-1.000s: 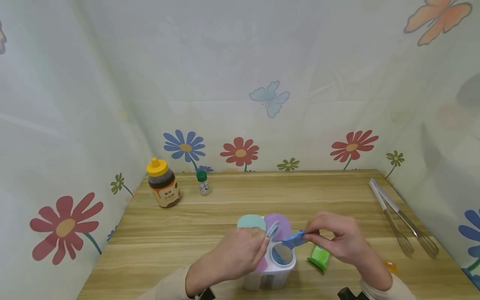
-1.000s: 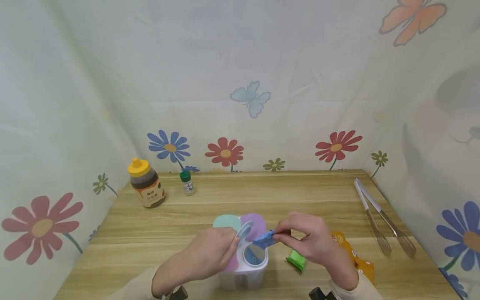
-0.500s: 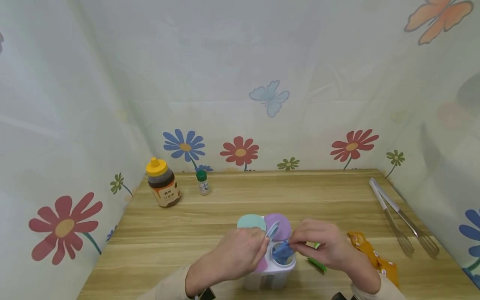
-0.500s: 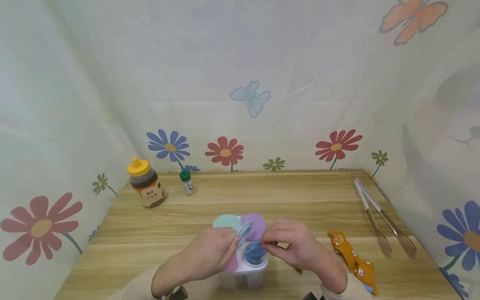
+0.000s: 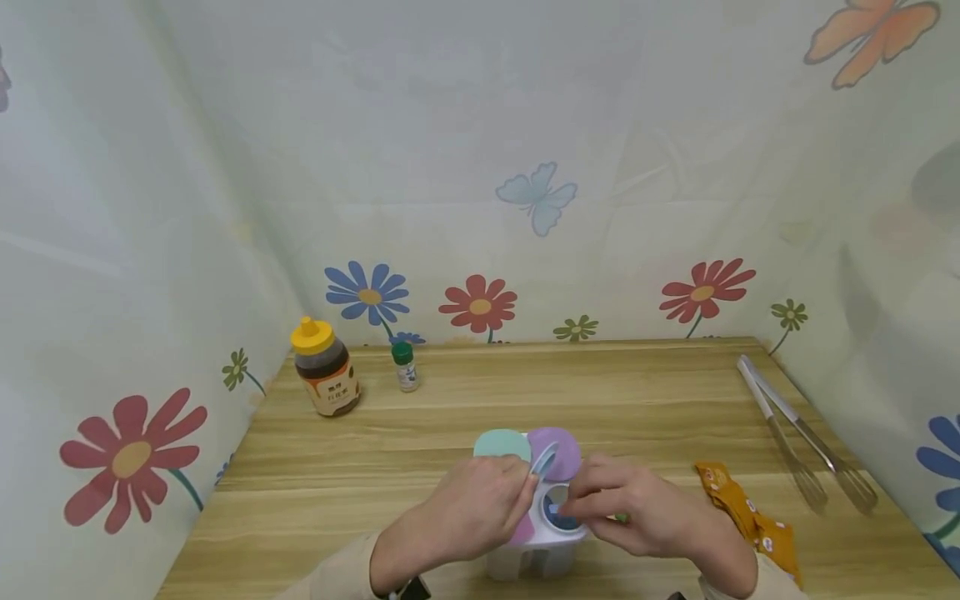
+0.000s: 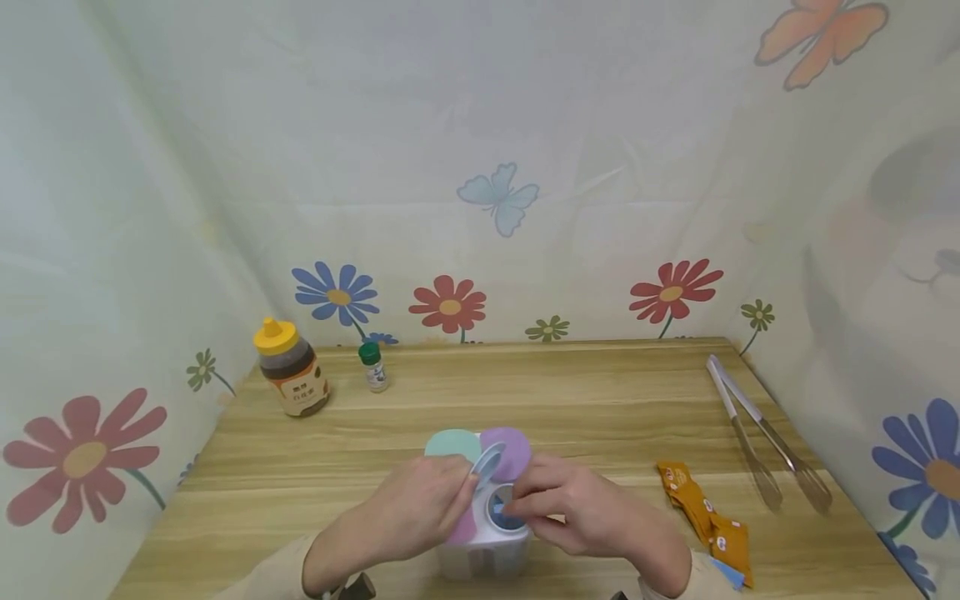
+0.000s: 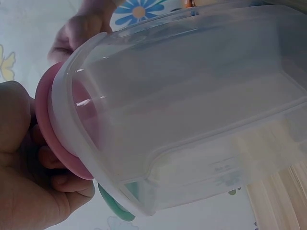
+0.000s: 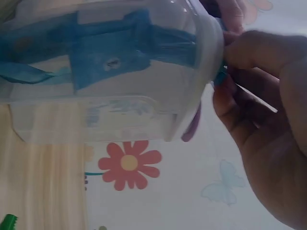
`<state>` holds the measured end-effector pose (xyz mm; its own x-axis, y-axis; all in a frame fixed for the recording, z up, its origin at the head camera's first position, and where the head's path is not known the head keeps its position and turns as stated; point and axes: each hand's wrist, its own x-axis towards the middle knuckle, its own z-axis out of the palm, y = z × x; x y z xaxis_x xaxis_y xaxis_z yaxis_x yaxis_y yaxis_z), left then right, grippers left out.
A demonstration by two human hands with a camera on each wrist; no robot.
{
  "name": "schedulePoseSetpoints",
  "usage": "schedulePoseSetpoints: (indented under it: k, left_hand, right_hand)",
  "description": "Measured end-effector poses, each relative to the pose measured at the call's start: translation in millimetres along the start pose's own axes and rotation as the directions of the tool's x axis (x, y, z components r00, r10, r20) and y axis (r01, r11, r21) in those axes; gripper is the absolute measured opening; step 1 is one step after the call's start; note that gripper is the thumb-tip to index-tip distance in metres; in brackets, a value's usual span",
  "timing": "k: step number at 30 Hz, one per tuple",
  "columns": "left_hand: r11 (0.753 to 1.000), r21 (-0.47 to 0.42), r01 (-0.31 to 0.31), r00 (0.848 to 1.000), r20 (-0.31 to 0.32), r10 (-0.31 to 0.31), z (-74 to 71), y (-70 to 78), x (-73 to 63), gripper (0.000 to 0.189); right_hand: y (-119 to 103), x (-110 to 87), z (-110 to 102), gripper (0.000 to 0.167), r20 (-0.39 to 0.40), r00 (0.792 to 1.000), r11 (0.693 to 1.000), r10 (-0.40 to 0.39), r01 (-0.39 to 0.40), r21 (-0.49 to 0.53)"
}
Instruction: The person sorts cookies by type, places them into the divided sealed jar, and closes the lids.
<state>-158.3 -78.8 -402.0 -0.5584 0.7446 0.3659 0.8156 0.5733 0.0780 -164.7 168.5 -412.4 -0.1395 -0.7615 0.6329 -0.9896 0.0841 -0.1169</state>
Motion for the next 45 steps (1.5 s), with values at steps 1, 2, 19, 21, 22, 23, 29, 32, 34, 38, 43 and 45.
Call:
schedulePoseSetpoints:
  k: [1, 2, 19, 21, 22, 23, 29, 32, 34, 38, 43, 45]
  left_hand:
    - [1.000, -0.003, 0.003, 1.000, 0.005, -0.003, -0.3, 0.1, 0.2, 0.031]
    - [1.000, -0.007, 0.006, 1.000, 0.012, -0.006, -0.5, 0.2, 0.4, 0.031]
    - [0.999, -0.029, 0.038, 0.998, 0.053, -0.036, -3.8, 2.0, 0.9, 0.031]
    - [0.999, -0.035, 0.042, 0.998, 0.058, -0.040, -3.8, 2.4, 1.2, 0.031]
    - [0.998, -0.037, 0.042, 0.997, 0.059, -0.040, -3.8, 2.6, 1.3, 0.031]
    - [0.998, -0.039, 0.040, 0.998, 0.056, -0.038, -3.4, 2.7, 1.3, 0.031]
    - [0.999, -0.027, 0.027, 0.999, 0.034, -0.026, -2.0, 2.4, 0.9, 0.031]
    - [1.000, -0.015, 0.022, 0.999, 0.028, -0.021, -2.0, 1.8, 0.6, 0.031]
    - [1.000, -0.010, 0.020, 0.999, 0.028, -0.019, -3.1, 1.7, 0.7, 0.031]
    - [1.000, -0.012, 0.023, 0.999, 0.032, -0.022, -4.2, 1.1, 1.2, 0.031]
    - [1.000, -0.015, 0.021, 0.999, 0.037, -0.021, -3.7, 1.1, 1.8, 0.031]
    - [1.000, -0.021, 0.021, 0.999, 0.041, -0.020, -3.1, 1.1, 1.9, 0.031]
  right_hand:
    - [-1, -0.7, 0, 0.022, 0.037, 0.999, 1.000, 0.019, -0.019, -0.003]
    - [-2, -1.4, 0, 0.025, 0.070, 0.997, 0.999, 0.045, -0.045, -0.003]
    - [0, -14.3, -11, 0.030, -0.071, 0.990, 0.990, 0.125, -0.120, 0.070]
    - [0, -17.5, -15, 0.030, -0.094, 0.985, 0.989, 0.142, -0.137, 0.050]
    - [0, -18.9, -18, 0.030, -0.102, 0.984, 0.989, 0.149, -0.145, 0.041]
    - [0, -20.6, -19, 0.032, -0.110, 0.982, 0.988, 0.156, -0.152, 0.038]
    - [4, -34.3, -29, 0.033, -0.154, 0.965, 0.975, 0.212, -0.220, -0.036]
    - [7, -42.0, -35, 0.035, -0.173, 0.954, 0.963, 0.245, -0.260, -0.069]
    - [7, -46.6, -40, 0.035, -0.180, 0.946, 0.954, 0.268, -0.286, -0.084]
    - [4, -55.2, -54, 0.039, -0.178, 0.915, 0.914, 0.362, -0.386, -0.126]
    - [-5, -66.6, -72, 0.047, -0.153, 0.847, 0.819, 0.509, -0.531, -0.218]
    - [-7, -71.7, -76, 0.048, -0.153, 0.839, 0.800, 0.522, -0.543, -0.254]
